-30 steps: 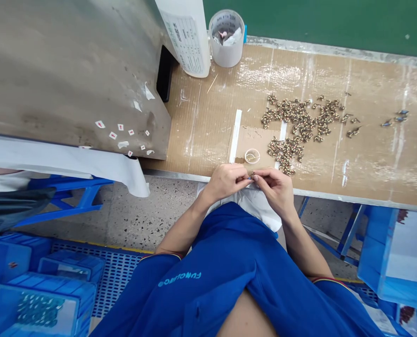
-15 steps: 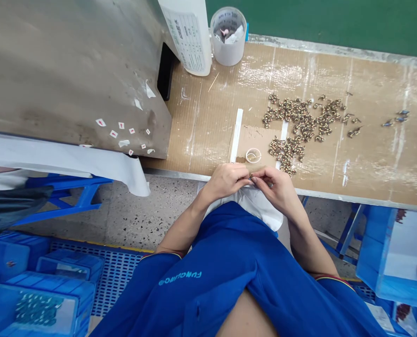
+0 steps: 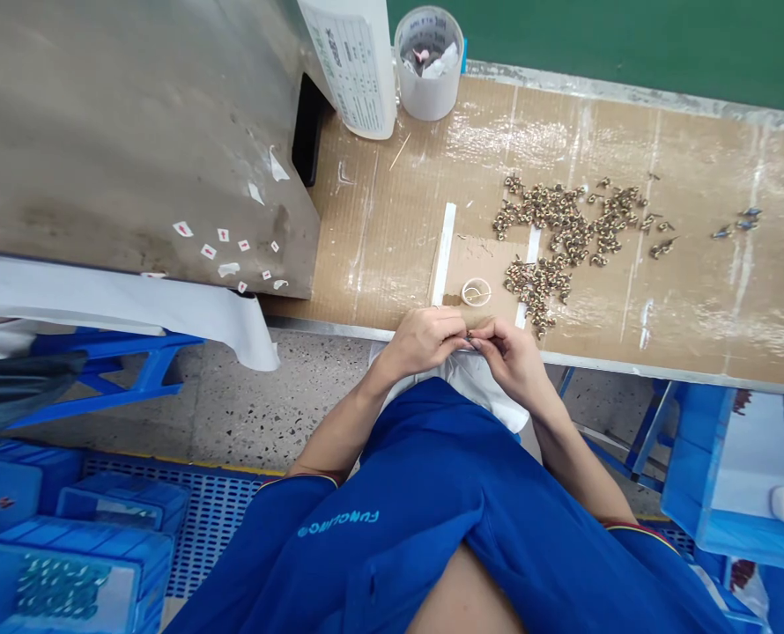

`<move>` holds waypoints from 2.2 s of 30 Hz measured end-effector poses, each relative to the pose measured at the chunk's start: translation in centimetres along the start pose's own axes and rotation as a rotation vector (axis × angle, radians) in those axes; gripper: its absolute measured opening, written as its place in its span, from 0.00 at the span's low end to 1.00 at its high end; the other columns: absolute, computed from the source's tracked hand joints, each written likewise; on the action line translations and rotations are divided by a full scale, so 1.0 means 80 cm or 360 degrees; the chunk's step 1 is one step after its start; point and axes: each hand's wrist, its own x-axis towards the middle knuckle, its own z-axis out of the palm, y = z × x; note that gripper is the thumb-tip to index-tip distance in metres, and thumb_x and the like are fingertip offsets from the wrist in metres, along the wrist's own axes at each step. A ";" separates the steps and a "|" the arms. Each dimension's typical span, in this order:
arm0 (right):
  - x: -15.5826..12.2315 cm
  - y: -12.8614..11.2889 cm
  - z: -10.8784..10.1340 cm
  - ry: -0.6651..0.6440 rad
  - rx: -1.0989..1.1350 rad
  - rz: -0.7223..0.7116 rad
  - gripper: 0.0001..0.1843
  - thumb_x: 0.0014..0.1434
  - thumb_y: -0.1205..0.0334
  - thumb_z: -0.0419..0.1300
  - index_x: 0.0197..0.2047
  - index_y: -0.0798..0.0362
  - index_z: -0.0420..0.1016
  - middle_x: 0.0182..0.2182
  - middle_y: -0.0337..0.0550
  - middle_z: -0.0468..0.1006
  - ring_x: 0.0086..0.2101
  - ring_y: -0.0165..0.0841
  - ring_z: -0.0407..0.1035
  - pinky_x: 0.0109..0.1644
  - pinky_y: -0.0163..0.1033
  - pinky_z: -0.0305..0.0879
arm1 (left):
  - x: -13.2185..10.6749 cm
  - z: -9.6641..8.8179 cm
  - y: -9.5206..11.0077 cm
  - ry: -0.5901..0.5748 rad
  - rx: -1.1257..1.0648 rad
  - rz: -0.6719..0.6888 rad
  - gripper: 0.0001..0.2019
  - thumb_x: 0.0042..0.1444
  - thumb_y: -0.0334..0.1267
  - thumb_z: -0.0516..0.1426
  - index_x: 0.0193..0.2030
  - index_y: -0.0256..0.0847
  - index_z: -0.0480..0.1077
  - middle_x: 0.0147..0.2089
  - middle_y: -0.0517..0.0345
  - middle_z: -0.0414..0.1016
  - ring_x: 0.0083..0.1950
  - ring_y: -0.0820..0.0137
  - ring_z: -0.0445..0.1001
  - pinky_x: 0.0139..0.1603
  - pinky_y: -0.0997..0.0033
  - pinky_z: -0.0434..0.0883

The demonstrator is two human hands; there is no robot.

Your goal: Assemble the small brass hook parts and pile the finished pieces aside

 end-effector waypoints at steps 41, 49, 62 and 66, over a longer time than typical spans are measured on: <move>0.004 0.011 0.007 0.0125 0.0566 0.0225 0.22 0.57 0.38 0.66 0.34 0.49 0.74 0.28 0.40 0.77 0.27 0.31 0.71 0.32 0.39 0.72 | 0.001 -0.002 0.004 0.0267 -0.0301 0.0013 0.15 0.70 0.38 0.53 0.32 0.37 0.73 0.29 0.57 0.74 0.30 0.72 0.71 0.33 0.74 0.64; 0.004 0.014 -0.004 0.0031 0.0678 0.0308 0.25 0.52 0.36 0.70 0.35 0.51 0.75 0.27 0.39 0.79 0.27 0.31 0.74 0.35 0.40 0.76 | 0.002 -0.006 0.006 0.0158 -0.0343 -0.0028 0.15 0.69 0.39 0.54 0.32 0.37 0.75 0.30 0.56 0.75 0.31 0.72 0.71 0.34 0.74 0.64; 0.008 0.017 0.002 0.0029 0.0429 0.0070 0.18 0.64 0.48 0.63 0.28 0.49 0.67 0.27 0.39 0.75 0.26 0.30 0.68 0.31 0.38 0.66 | 0.001 -0.007 0.004 0.0020 -0.0293 -0.0226 0.13 0.65 0.35 0.55 0.29 0.38 0.75 0.27 0.58 0.73 0.29 0.72 0.70 0.32 0.73 0.61; 0.015 0.013 0.005 0.0004 0.0507 0.0124 0.20 0.60 0.44 0.66 0.28 0.49 0.67 0.27 0.38 0.76 0.26 0.30 0.69 0.31 0.38 0.68 | 0.012 -0.005 0.004 -0.0021 -0.0319 -0.0280 0.13 0.63 0.35 0.55 0.28 0.38 0.74 0.28 0.57 0.75 0.31 0.71 0.71 0.33 0.73 0.63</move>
